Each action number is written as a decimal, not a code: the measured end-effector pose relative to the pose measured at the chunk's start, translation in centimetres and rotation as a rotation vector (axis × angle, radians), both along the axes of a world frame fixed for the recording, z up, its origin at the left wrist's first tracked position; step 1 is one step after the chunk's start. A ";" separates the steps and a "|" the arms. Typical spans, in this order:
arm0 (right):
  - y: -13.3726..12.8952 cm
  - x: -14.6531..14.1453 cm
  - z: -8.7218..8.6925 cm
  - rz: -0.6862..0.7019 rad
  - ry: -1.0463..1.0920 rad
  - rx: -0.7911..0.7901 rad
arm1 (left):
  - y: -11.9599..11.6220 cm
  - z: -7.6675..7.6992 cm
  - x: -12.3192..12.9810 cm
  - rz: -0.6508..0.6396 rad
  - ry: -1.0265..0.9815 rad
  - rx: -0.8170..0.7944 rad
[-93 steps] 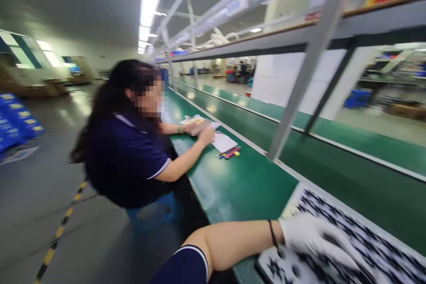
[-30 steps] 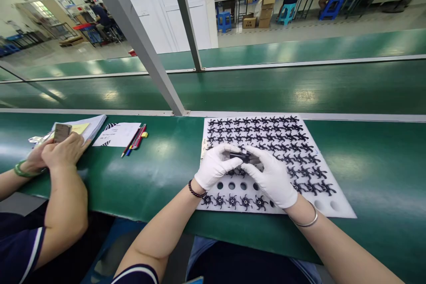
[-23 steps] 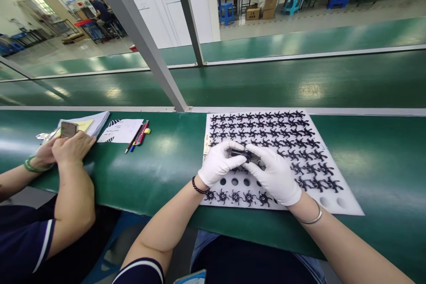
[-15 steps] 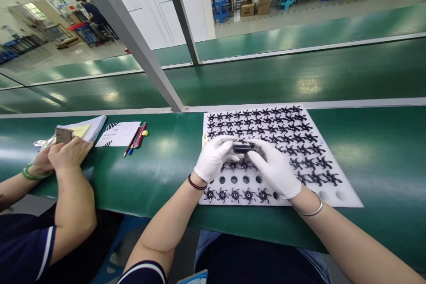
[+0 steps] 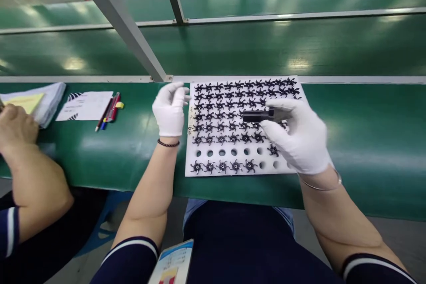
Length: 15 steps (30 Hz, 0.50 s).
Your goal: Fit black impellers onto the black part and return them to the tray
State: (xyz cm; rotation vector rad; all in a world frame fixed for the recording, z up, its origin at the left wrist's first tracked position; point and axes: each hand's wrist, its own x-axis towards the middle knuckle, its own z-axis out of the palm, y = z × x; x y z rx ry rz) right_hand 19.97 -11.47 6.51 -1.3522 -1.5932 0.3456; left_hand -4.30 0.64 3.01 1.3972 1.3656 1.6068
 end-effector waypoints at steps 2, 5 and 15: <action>-1.4 0.8 1.4 -0.047 -0.231 0.048 | 2.0 -1.6 -1.0 0.121 0.025 -0.021; -4.0 2.0 1.8 -0.072 -0.500 0.039 | 4.2 -4.1 -2.0 0.141 -0.013 -0.129; -7.3 4.0 -0.8 0.278 -0.754 -0.103 | 5.0 -6.0 -2.4 0.095 -0.019 -0.200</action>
